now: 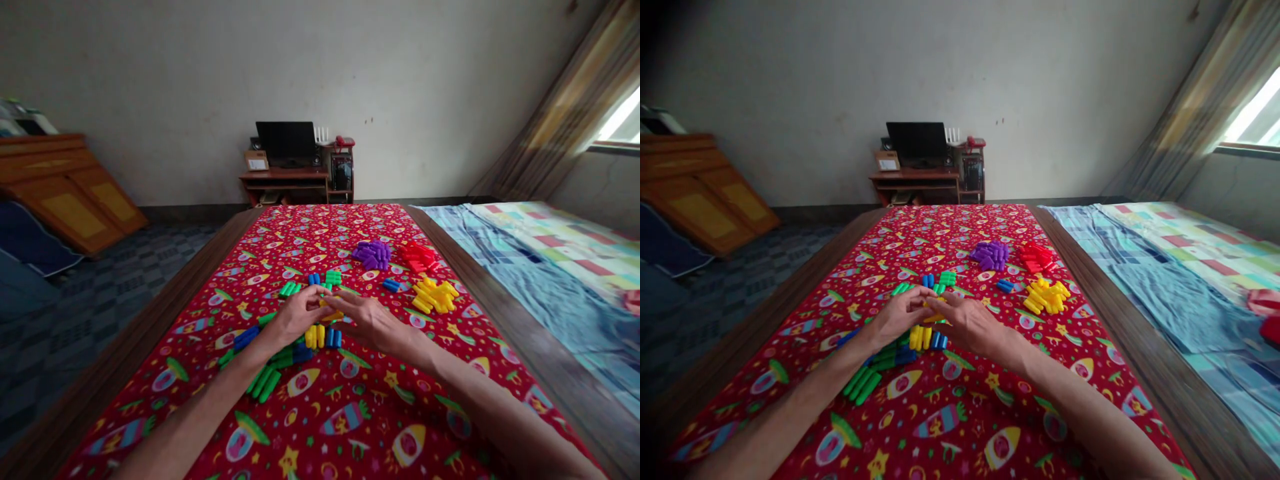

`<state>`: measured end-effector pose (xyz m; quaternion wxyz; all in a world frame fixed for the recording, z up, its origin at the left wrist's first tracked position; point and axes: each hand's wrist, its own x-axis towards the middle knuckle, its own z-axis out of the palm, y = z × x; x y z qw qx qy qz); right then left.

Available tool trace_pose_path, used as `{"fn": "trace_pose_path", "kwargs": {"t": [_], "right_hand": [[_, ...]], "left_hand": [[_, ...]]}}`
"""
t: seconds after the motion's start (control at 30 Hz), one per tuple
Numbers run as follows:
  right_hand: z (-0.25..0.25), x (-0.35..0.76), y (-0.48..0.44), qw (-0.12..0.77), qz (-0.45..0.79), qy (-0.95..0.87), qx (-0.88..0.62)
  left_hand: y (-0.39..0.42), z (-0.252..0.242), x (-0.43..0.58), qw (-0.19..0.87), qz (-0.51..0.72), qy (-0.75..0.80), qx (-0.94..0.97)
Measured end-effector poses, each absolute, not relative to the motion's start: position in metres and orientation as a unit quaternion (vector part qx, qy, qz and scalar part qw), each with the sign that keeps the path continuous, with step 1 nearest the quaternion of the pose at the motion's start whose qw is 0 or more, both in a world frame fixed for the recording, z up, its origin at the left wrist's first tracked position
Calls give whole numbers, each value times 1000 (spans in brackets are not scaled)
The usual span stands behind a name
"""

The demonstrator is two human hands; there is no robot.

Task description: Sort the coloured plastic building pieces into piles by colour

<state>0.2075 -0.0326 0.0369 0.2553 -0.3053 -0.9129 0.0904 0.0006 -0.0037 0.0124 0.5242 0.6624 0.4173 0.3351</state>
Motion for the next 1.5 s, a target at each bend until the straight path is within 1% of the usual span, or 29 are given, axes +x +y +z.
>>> {"fn": "trace_pose_path", "kwargs": {"t": [0.07, 0.1, 0.13, 0.2, 0.27, 0.33, 0.4, 0.47, 0.53, 0.63, 0.77, 0.83, 0.9, 1.0, 1.07, 1.17, 1.23, 1.3, 1.37, 1.43, 1.5], "right_hand": [[35, 204, -33, 237, 81, -910, -330], [37, 207, -31, 225, 71, -906, -352], [40, 213, -27, 208, 58, -901, -376], [51, 234, -18, 170, 27, -885, -433], [64, 262, -9, 128, -6, -860, -494], [73, 293, -2, 92, -27, -831, -549], [77, 324, 3, 66, -28, -800, -595], [74, 350, 7, 42, -11, -775, -631], [67, 370, 13, 22, 17, -763, -646], [56, 388, 20, 16, 58, -771, -634], [61, 393, 19, 16, 46, -764, -643], [72, 384, 13, 34, 23, -768, -639], [83, 364, 5, 71, 1, -783, -618], [90, 316, -12, 173, -20, -812, -557], [84, 278, -23, 242, 15, -849, -469], [67, 233, -32, 243, 90, -903, -342], [60, 222, -31, 222, 104, -913, -327], [63, 231, -24, 201, 81, -901, -376], [72, 258, -14, 167, 36, -864, -473], [82, 296, -3, 117, -13, -799, -589], [85, 336, 5, 62, -50, -737, -671]], "left_hand": [[-8, 14, 2, 537, 317, 403, 671], [-8, 15, 0, 520, 314, 405, 683], [-7, 17, -3, 480, 316, 416, 705], [-3, 20, -12, 344, 309, 451, 764], [2, 22, -21, 212, 264, 481, 809], [6, 21, -28, 152, 197, 509, 824], [8, 19, -32, 150, 145, 526, 824], [10, 17, -34, 163, 126, 529, 823], [14, 13, -38, 172, 129, 526, 823], [20, 3, -45, 184, 146, 512, 826], [29, -6, -50, 211, 139, 507, 824], [30, -2, -48, 202, 149, 519, 817], [27, 8, -43, 180, 191, 519, 814], [16, 24, -30, 165, 275, 493, 808], [4, 31, -19, 180, 300, 471, 810], [-13, 32, -3, 196, 305, 439, 822], [-19, 30, 2, 200, 302, 419, 833], [-18, 28, 0, 201, 283, 409, 844], [-13, 26, -10, 190, 244, 415, 856], [-6, 23, -22, 166, 207, 430, 863], [-3, 18, -31, 144, 175, 440, 869]]}}
